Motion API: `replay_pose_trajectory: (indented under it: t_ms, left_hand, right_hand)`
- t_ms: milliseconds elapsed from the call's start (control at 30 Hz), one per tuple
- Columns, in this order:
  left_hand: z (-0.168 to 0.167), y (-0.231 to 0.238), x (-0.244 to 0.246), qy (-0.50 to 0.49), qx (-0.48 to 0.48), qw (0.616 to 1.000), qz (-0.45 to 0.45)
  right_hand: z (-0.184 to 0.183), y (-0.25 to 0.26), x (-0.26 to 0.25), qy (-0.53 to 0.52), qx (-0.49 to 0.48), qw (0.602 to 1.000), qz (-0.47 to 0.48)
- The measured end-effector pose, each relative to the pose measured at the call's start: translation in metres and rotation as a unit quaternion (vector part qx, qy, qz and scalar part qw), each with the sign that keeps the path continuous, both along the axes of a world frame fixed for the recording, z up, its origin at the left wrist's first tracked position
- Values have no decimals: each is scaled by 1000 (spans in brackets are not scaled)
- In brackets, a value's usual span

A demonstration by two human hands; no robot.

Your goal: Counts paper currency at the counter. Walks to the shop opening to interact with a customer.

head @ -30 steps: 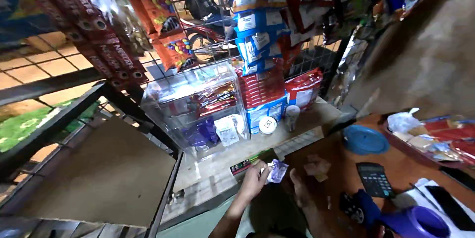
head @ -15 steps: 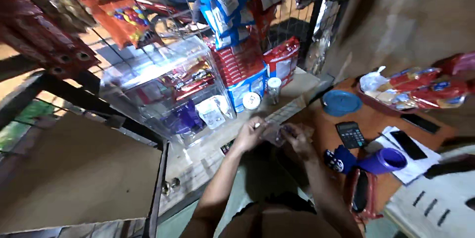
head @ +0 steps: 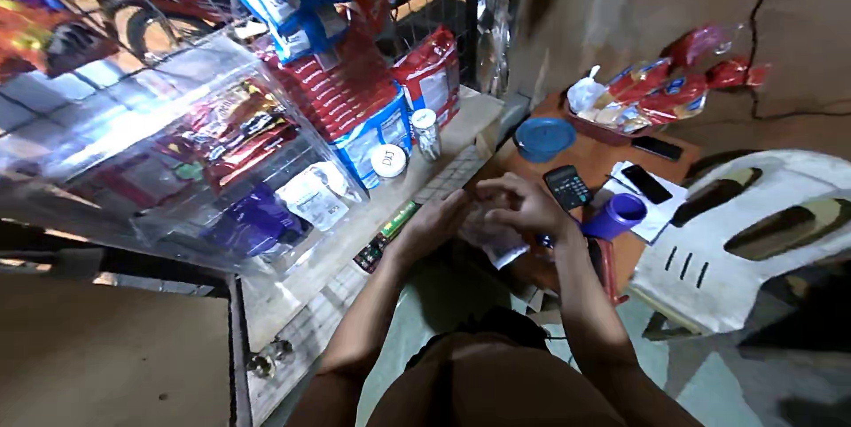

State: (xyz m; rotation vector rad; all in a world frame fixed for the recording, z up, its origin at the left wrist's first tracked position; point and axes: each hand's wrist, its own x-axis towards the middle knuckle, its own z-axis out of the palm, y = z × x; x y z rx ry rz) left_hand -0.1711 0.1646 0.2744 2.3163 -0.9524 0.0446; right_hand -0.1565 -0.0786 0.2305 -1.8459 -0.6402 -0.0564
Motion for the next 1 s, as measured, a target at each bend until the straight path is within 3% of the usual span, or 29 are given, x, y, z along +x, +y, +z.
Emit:
replay_pose_trajectory:
  t_ms: [33, 100, 167, 200, 267, 333, 433, 500, 567, 633, 733, 800, 867, 933, 1000]
  left_hand:
    - [-2, -2, -4, -1, -32, 999, -1]
    - [-21, 1, -9, 2, -180, 983, 27]
    - [-48, 7, -16, 108, -350, 929, 62]
    - [-63, 10, -23, 171, -382, 904, 89]
    - [-86, 12, -42, 269, -387, 869, 153]
    - [-86, 5, -57, 343, -375, 834, 213]
    - [-78, -5, -57, 347, -384, 812, 270]
    - [-78, -2, -53, 344, -439, 793, 246]
    - [-81, 2, -48, 348, -529, 732, 251]
    - [-82, 8, -40, 333, -601, 657, 310]
    - [-84, 26, -35, 334, -664, 588, 319]
    - [-87, 27, -36, 354, -644, 590, 335]
    - [-94, 21, -33, 370, -615, 595, 360]
    - [-106, 10, -28, 375, -600, 601, 372]
    - [-121, 0, -24, 378, -589, 605, 379]
  right_hand:
    - [-2, 10, 0, -8, -30, 999, 14]
    - [-16, 31, -12, 5, 18, 999, 30]
    - [-21, 46, -35, 70, 103, 992, 3]
    - [-24, 54, -41, 87, 123, 989, -10]
    - [-27, 67, -45, 130, 111, 985, -14]
    - [-29, 75, -45, 170, 53, 984, -4]
    - [-40, 72, -39, 265, -77, 959, 63]
    - [-60, 65, -38, 271, -121, 943, 150]
    - [-94, 55, -32, 227, -158, 937, 215]
    - [-130, 39, -11, 249, -211, 930, 169]
    - [-170, 8, 45, 294, -292, 909, -50]
    - [-175, -14, 84, 300, -319, 890, -124]
    - [-192, -32, 116, 259, -305, 902, -163]
    - [-199, -41, 135, 242, -299, 911, -151]
    - [-208, -45, 151, 273, -355, 886, -121]
